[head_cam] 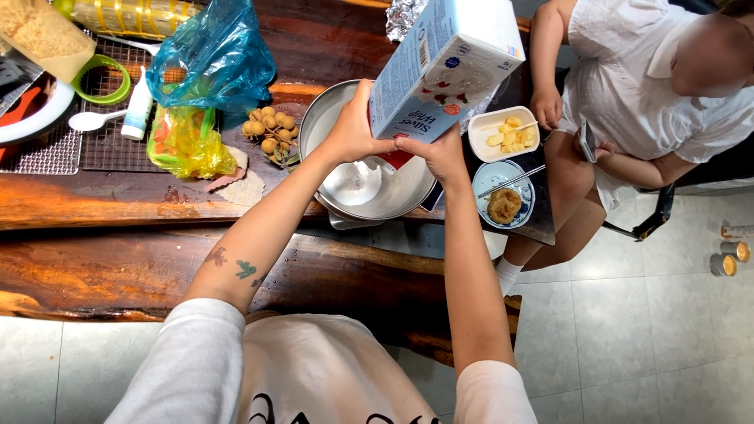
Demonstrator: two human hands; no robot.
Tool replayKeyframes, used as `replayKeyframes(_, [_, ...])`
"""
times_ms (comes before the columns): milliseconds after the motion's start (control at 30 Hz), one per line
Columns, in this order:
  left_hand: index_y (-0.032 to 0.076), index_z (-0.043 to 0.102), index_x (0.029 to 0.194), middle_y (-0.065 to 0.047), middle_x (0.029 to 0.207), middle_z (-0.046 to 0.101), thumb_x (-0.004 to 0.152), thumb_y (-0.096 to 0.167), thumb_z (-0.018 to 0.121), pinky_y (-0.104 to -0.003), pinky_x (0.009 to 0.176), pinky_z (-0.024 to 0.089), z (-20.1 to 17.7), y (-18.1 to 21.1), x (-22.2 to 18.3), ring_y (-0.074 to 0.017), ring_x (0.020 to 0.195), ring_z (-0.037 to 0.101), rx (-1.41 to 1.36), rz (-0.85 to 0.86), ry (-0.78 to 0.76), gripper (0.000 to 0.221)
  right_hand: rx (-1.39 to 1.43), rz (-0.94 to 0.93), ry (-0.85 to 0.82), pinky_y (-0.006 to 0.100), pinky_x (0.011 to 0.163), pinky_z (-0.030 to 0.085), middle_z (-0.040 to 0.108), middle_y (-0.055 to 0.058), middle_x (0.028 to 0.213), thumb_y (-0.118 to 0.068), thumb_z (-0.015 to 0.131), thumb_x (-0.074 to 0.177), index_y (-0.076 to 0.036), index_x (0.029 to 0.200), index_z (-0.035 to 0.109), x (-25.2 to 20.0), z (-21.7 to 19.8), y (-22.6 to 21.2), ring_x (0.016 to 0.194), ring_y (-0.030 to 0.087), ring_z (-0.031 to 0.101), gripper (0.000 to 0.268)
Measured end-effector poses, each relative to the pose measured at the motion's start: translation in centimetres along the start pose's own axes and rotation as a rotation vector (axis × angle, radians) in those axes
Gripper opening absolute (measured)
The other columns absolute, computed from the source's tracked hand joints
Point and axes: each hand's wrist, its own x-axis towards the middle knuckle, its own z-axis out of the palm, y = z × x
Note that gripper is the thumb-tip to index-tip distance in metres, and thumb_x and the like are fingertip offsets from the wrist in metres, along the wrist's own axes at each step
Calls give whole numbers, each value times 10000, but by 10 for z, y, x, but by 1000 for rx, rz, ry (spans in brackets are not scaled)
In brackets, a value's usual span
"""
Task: The recorder measures a specific amount of whipped cream into a mixing bowl using a digital scale and then stores the carton in the freezer.
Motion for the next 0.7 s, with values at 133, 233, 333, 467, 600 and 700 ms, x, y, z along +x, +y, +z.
replayKeyframes(133, [36, 416, 1280, -175, 1209, 654, 657, 259, 903, -402, 912, 516, -1, -1, 0, -308, 1062, 669, 24, 8, 3, 822, -78, 16, 18, 336, 870, 611, 719, 161, 1128, 25, 853, 702, 32, 1227, 614, 0, 2, -2, 953, 254, 710, 576])
replayKeyframes(233, [33, 416, 1284, -176, 1194, 653, 648, 220, 902, -396, 911, 512, -3, 0, 0, -301, 1049, 664, 30, 12, 2, 822, -110, 28, 18, 340, 871, 615, 716, 158, 1134, -3, 860, 702, 28, 1240, 603, 1, 1, 2, 958, 256, 710, 597])
replayKeyframes(333, [90, 414, 1239, -210, 1131, 649, 598, 342, 957, -473, 905, 489, -6, 11, 6, -391, 1083, 651, 41, -137, -10, 877, -37, 46, 26, 336, 865, 621, 738, 125, 1086, 61, 922, 642, -12, 1197, 643, 5, -1, 12, 947, 220, 716, 625])
replayKeyframes(467, [145, 418, 1188, -237, 1087, 654, 547, 479, 1004, -547, 920, 467, -9, 17, 9, -475, 1132, 634, 26, -305, -21, 931, 48, 77, 45, 341, 864, 630, 765, 107, 1048, 127, 988, 571, -51, 1166, 664, 7, -1, 20, 941, 198, 730, 701])
replayKeyframes(600, [139, 422, 1189, -239, 1095, 658, 543, 469, 1008, -546, 937, 469, -8, 18, 8, -478, 1138, 634, 22, -309, -17, 933, 54, 80, 54, 339, 877, 627, 761, 87, 1062, 118, 994, 568, -75, 1175, 659, 8, -1, 19, 955, 192, 725, 719])
replayKeyframes(700, [142, 418, 1186, -233, 1105, 656, 528, 498, 1010, -548, 938, 469, -8, 20, 9, -463, 1153, 631, 24, -317, -21, 954, 46, 85, 52, 333, 873, 627, 766, 89, 1058, 110, 1002, 565, -78, 1169, 667, 8, 0, 13, 950, 185, 726, 716])
